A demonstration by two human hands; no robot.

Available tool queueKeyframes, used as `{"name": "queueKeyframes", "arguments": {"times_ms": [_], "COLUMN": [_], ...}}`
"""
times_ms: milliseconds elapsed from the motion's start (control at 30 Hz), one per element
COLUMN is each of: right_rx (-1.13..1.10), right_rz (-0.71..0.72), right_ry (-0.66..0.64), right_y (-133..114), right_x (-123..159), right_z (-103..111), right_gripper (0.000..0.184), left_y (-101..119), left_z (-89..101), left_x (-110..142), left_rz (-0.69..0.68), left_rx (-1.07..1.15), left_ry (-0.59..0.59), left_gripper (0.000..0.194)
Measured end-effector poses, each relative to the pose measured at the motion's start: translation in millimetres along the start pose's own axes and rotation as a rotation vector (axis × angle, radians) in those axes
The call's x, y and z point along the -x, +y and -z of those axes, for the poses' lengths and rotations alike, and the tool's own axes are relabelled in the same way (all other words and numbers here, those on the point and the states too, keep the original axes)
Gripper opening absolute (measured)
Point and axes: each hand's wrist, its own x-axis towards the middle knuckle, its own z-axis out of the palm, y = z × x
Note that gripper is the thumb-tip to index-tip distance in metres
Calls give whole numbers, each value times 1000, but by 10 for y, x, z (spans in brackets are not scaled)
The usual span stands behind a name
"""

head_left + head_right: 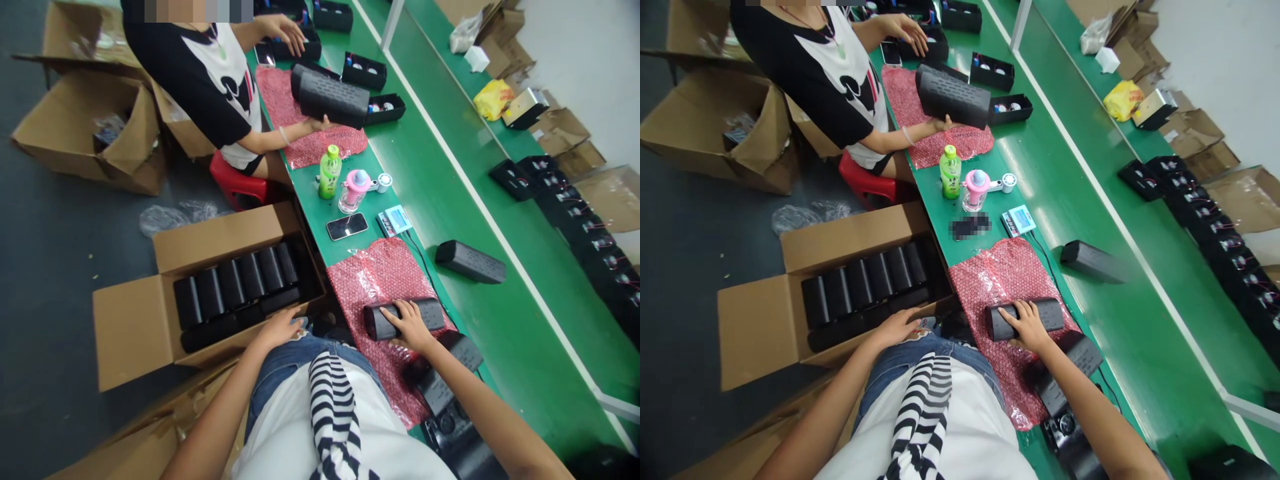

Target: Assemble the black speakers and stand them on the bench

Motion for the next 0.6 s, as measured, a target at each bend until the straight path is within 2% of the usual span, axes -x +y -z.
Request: {"name": "queueKeyframes", "arguments": {"times_ms": [300, 467, 533, 600], "right_rx": [5, -51, -104, -157], "right_rz": [16, 40, 64, 35], "right_ry": [29, 66, 113, 223], "right_y": [7, -4, -4, 4], "right_x": [-14, 10, 23, 5], "right_z": [-40, -107, -158, -152], "right_gripper": [91, 88, 90, 89], "left_y": [5, 115, 185, 244], "left_z": [-12, 23, 44, 66], "left_x": [-5, 42, 89, 128], "left_rz": [-2, 10, 3, -7], "left_rx": [6, -1, 7, 8], "left_ry": [7, 17, 28, 27], "left_gripper": [59, 57, 54, 51]}}
